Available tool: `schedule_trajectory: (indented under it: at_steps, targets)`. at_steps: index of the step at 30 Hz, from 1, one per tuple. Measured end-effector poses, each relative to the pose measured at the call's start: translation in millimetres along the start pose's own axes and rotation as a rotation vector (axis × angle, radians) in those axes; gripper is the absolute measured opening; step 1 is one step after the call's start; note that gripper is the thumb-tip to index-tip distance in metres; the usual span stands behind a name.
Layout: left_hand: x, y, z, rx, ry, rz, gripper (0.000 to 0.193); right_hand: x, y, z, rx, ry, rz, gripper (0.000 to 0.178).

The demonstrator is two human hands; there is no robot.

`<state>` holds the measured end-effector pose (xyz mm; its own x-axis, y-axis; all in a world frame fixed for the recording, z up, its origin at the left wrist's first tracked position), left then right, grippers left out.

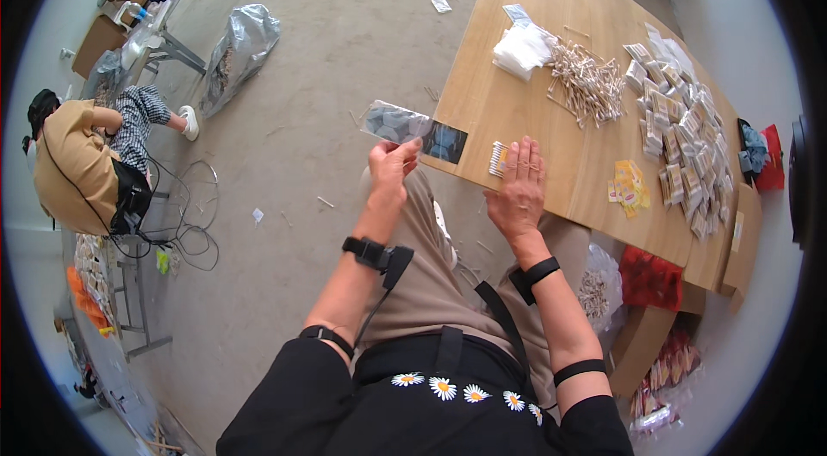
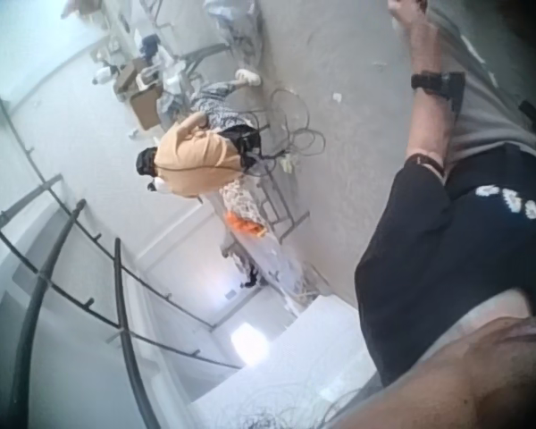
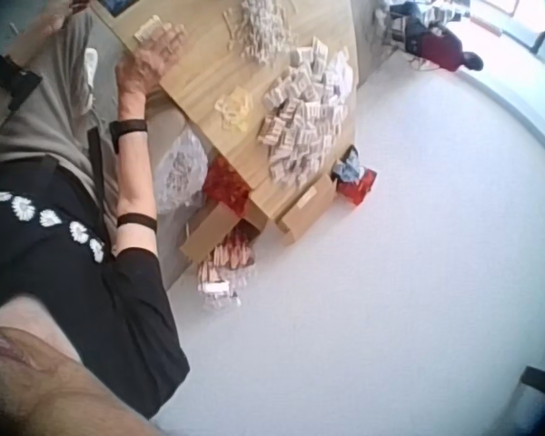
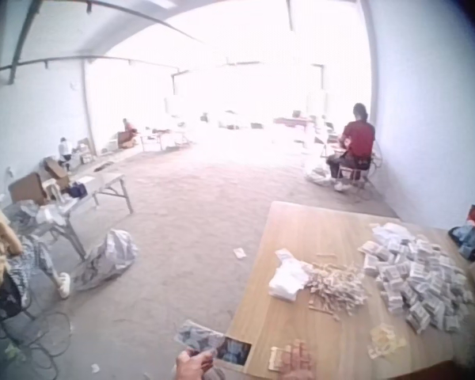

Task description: The recorder is counting and packaging cotton swabs into small plastic bags.

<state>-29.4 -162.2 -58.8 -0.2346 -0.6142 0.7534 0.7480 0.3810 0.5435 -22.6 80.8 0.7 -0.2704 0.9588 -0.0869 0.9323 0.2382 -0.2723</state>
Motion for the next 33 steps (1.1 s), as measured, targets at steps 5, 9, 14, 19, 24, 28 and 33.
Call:
schedule_trajectory:
  at_steps: [5, 9, 14, 19, 24, 28, 33]
  targets:
    - [36.4, 23.8, -21.5, -0.049, -0.326, 0.371, 0.029, -1.1, -1.4, -4.2, -0.071, -0.024, 0.016, 0.108]
    - [69.3, 30.0, 9.6, -0.071, -0.629, 0.596, 0.022, -5.6, -3.8, -5.6, -0.113, -0.024, 0.052, 0.113]
    - [71.0, 25.3, 48.0, -0.126, -0.934, 0.959, 0.027, -9.4, -4.9, -4.2, -0.124, -0.012, 0.066, 0.115]
    - [68.2, 27.0, 66.7, -0.078, -1.158, 1.123, 0.031, -14.5, -6.6, -3.7, -0.150, -0.022, 0.090, 0.116]
    - [55.3, -7.1, 53.3, -0.176, -0.954, 0.724, 0.028, -27.9, -11.9, -2.0, -0.124, -0.055, 0.045, 0.117]
    - [41.0, -26.4, 42.2, -0.219, -0.689, 0.383, 0.021, -50.7, -22.1, 2.4, -0.144, -0.091, 0.025, 0.113]
    - [40.2, -34.9, 36.5, -0.250, -0.604, 0.341, 0.017, -63.1, -26.9, 5.6, -0.143, -0.101, -0.008, 0.112]
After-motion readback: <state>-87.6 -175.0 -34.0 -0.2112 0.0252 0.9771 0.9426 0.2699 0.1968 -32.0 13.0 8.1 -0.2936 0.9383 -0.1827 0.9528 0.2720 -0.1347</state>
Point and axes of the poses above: each hand's wrist, its own y-axis away from the middle knuckle, its own z-axis out of the palm, x = y × z, the point moved 7 cm from there along -y, towards the middle knuckle, and after that the axes turned 4 degrees about y, right-handed, at the moved point
